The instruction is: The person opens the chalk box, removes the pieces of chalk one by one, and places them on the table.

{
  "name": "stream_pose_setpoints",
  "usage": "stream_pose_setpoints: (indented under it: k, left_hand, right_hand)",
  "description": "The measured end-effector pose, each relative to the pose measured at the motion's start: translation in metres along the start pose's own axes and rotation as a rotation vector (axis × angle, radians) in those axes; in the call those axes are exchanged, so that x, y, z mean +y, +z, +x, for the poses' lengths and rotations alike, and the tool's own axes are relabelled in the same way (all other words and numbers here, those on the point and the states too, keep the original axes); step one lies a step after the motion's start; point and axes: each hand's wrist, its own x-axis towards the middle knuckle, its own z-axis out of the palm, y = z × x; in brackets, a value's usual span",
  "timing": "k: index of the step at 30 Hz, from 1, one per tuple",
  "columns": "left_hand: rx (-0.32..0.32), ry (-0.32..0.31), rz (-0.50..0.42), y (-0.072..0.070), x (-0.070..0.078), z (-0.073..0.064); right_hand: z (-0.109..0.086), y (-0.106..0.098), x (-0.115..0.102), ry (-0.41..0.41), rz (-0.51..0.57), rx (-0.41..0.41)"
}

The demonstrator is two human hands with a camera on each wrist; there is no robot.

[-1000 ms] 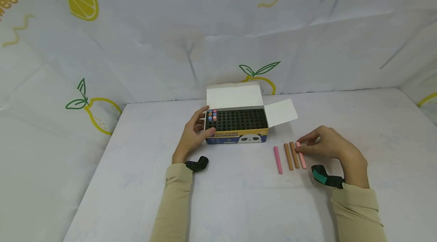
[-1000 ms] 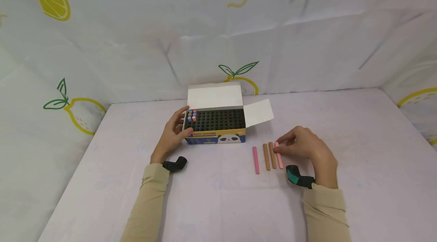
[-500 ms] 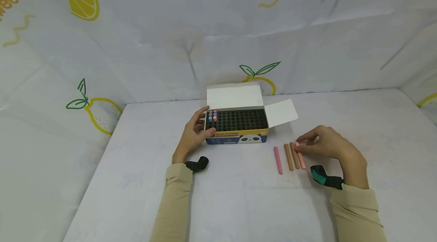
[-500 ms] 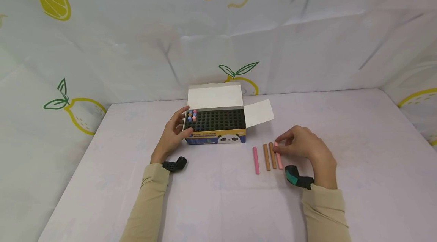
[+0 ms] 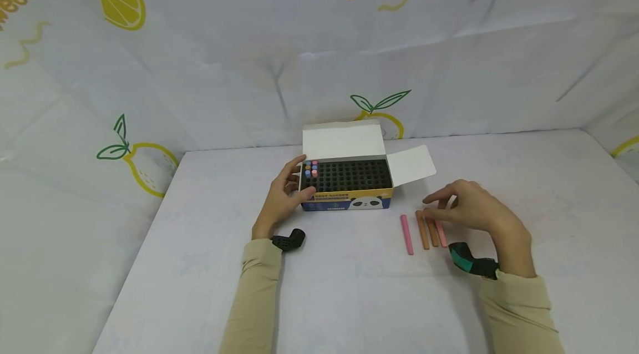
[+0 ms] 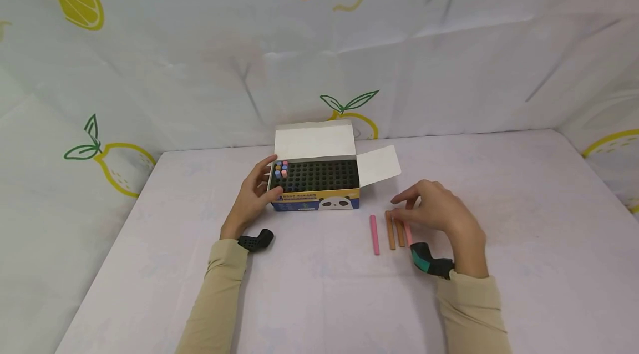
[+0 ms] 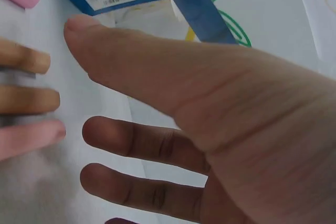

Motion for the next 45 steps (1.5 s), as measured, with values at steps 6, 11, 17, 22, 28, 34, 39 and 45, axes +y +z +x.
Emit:
stream_pose_setpoints:
  k: [6, 11, 17, 22, 28, 34, 39, 45]
  left_hand:
    - [0.002, 0.011, 0.004, 0.000, 0.000, 0.000]
    - [0.001, 0.013, 0.005, 0.000, 0.000, 0.001]
    - [-0.003, 0.008, 0.000, 0.000, -0.002, 0.002]
    - [-0.002, 0.011, -0.003, 0.000, -0.002, 0.002]
    - [0.000, 0.016, 0.000, 0.000, -0.001, 0.001]
    - [-0.001, 0.014, 0.010, -0.001, -0.001, 0.001]
    - [-0.001, 0.013, 0.008, 0.000, -0.001, 0.000]
    - [-0.002, 0.017, 0.005, 0.000, 0.000, 0.001]
  right_hand:
    - [0.001, 0.002, -0.011, -0.063, 0.039, -0.025]
    - [0.002, 0.005, -0.021, -0.121, 0.057, -0.007]
    - [0.004, 0.010, -0.034, -0.186, 0.143, -0.048]
    - [0.004, 0.015, -0.045, -0.222, 0.158, -0.058]
    - [0.007, 0.019, -0.054, -0.311, 0.104, -0.012]
    - [0.010, 0.023, -0.060, -0.385, 0.102, 0.018]
    - [0.015, 0.030, -0.069, -0.411, 0.108, 0.074]
    - [0.020, 0.040, -0.082, -0.419, 0.131, 0.171]
